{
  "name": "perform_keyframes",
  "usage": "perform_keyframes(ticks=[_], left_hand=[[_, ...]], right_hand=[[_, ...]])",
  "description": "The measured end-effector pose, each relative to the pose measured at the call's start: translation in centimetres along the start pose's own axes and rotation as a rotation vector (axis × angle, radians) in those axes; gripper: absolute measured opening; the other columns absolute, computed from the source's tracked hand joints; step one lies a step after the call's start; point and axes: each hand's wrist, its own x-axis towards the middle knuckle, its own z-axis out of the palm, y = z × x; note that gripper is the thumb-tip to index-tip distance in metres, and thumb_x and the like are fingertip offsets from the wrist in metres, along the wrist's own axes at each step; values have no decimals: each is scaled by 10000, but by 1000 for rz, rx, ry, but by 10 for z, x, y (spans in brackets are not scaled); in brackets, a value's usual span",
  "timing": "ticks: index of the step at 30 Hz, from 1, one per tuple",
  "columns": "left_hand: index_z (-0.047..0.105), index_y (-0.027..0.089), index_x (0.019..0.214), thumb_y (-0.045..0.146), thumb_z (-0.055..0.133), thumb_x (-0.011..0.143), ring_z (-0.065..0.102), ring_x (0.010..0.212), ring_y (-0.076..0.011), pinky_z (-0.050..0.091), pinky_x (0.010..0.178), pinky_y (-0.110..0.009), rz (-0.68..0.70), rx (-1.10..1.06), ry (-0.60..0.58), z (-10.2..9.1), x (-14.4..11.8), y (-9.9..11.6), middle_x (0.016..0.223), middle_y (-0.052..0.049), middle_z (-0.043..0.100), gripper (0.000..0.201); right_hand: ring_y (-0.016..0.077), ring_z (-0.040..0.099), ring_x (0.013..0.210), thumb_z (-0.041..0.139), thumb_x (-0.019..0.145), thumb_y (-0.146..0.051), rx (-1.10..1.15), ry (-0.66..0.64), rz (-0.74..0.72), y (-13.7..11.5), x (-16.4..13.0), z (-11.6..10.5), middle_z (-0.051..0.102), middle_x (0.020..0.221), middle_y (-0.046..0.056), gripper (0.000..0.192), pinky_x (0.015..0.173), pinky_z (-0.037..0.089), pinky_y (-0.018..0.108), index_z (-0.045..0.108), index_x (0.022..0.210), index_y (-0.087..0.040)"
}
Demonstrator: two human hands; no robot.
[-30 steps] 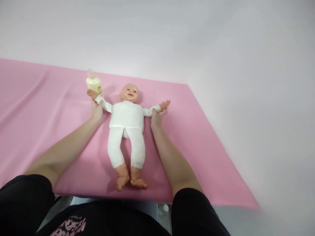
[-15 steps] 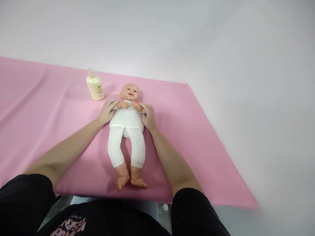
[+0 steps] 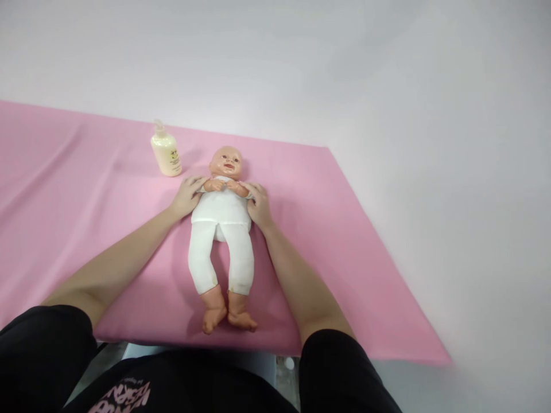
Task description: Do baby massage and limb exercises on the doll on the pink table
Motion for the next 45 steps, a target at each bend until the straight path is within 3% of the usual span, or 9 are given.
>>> perform_keyframes(ticks=[45], left_hand=[[573,234,1501,103,459,858,520,1267,-292,393,1151,-504,9,14,-33,-3,1,2,1380,-114,610,666]], right_hand=[[244,615,1204,433,723,9,35,-44,20,-3,3,-1,700,1225,71,668,1158,463,487,717,1259,-271]])
